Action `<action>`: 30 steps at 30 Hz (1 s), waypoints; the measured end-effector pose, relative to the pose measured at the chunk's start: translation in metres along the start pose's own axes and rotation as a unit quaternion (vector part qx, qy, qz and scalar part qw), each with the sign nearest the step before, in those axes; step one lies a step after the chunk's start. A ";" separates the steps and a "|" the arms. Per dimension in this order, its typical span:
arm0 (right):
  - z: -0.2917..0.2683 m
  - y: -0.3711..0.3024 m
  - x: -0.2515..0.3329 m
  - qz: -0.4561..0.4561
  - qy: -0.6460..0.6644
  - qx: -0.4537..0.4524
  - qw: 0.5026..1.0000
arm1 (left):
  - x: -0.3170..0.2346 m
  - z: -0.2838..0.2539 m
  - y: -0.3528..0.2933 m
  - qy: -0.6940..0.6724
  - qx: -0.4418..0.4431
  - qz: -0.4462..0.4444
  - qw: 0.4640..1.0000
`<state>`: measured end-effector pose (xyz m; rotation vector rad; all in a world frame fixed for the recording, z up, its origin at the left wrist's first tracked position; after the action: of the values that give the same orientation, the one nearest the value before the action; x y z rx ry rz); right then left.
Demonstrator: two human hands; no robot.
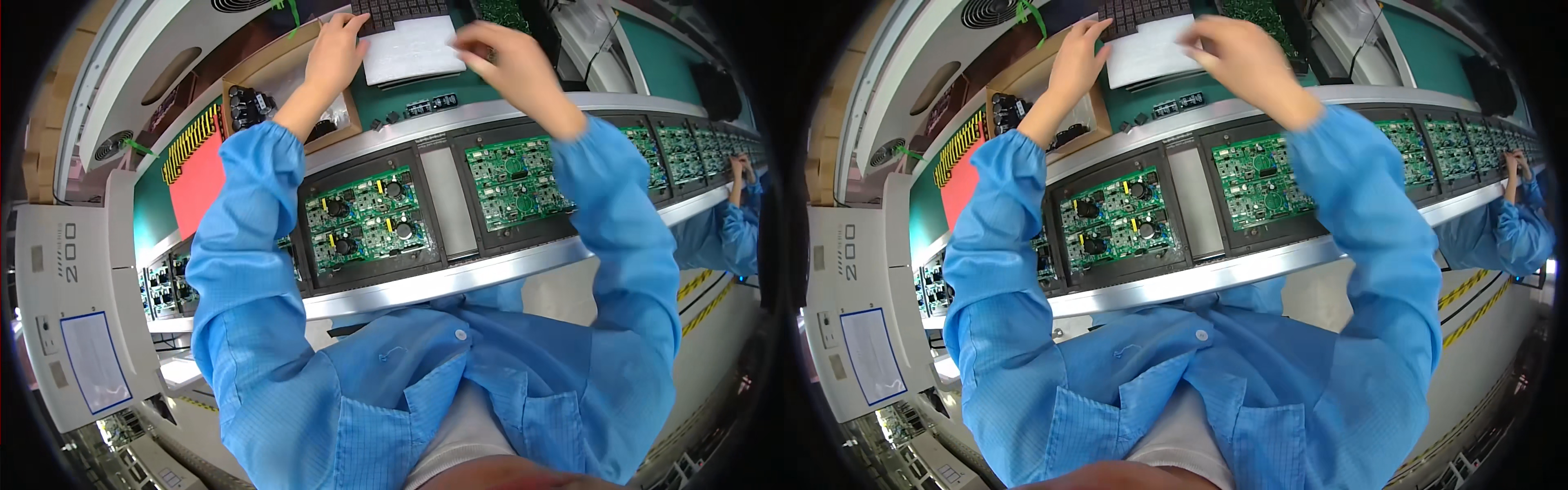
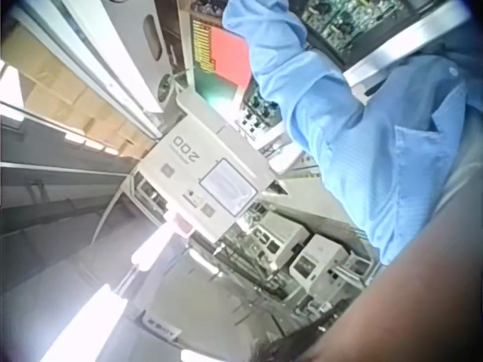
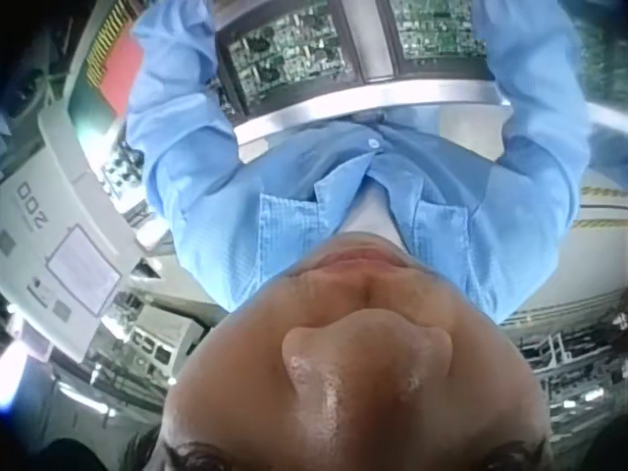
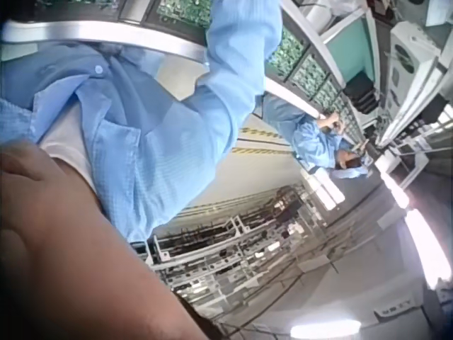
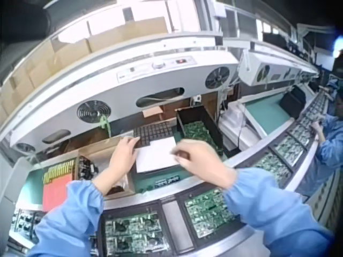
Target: Assembling and inspecting electronic components on printed circuit boards on a manufacturing assembly line.
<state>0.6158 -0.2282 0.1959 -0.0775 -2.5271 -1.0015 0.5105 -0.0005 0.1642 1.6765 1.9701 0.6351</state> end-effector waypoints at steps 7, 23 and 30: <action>0.087 0.077 -0.019 -0.002 0.011 -0.024 1.000 | 0.000 0.012 0.018 -0.004 -0.058 0.022 0.998; 0.060 0.075 -0.063 0.052 0.164 -0.010 0.985 | -0.158 -0.014 -0.046 -0.245 0.227 -0.065 0.940; -0.080 -0.050 -0.051 0.089 0.051 0.080 0.991 | -0.233 0.083 -0.050 -0.333 0.250 0.033 0.909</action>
<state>0.6810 -0.3131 0.1959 -0.1964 -2.4467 -0.7134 0.5565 -0.2340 0.0822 1.9069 1.6292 -0.4388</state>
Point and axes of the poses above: each hand's wrist, its own y-axis towards the middle knuckle, its own z-axis out of the palm, x = y × z, the point moved 8 cm from there along y, towards the middle knuckle
